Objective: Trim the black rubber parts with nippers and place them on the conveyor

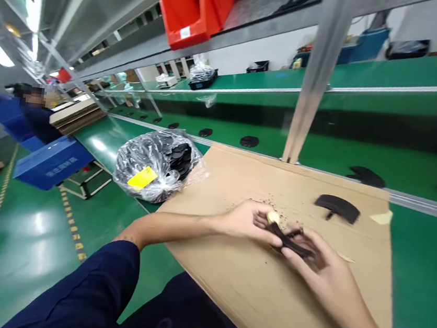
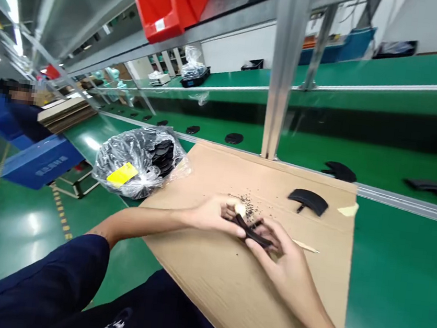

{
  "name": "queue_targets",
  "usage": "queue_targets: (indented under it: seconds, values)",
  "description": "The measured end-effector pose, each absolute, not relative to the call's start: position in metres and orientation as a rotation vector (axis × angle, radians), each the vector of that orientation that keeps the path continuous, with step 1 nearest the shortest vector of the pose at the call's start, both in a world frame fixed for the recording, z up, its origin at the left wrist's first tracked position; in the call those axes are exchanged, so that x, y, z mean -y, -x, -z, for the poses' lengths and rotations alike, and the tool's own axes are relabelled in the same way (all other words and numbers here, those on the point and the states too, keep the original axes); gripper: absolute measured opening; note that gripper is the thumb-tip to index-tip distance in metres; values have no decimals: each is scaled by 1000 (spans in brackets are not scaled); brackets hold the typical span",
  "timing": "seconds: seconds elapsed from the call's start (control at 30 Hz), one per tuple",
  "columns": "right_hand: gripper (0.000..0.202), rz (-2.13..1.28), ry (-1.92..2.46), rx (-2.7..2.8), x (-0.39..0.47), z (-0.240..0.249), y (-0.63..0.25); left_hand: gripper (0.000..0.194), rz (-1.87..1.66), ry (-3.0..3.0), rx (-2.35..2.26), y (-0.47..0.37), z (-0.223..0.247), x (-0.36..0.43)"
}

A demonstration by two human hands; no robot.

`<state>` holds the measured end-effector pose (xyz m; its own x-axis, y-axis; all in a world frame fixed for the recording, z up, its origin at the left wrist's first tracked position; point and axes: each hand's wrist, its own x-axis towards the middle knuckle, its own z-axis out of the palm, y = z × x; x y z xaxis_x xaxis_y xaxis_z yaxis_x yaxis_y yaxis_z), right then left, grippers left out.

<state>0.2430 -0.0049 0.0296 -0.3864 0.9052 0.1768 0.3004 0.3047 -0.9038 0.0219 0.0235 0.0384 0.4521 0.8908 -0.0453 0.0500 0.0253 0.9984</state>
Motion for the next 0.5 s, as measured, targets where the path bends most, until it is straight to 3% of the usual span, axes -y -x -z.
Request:
queue_targets:
  seconds: [0.13, 0.23, 0.33, 0.5]
  values:
    - [44, -1055, 1141, 1934, 3, -29, -242, 35, -432, -1820, -956, 18, -65, -10]
    - [39, -896, 1204, 1896, 1, -27, -244, 23, 130, -2162, -1861, 85, -101, -27]
    - [35, -840, 1242, 1895, 1, -25, -244, 23, 230, -2064, -2283, 143, -120, -46]
    - [32, -849, 1251, 1917, 4, -27, -240, 14, 82, -1930, -2507, 183, -116, -53]
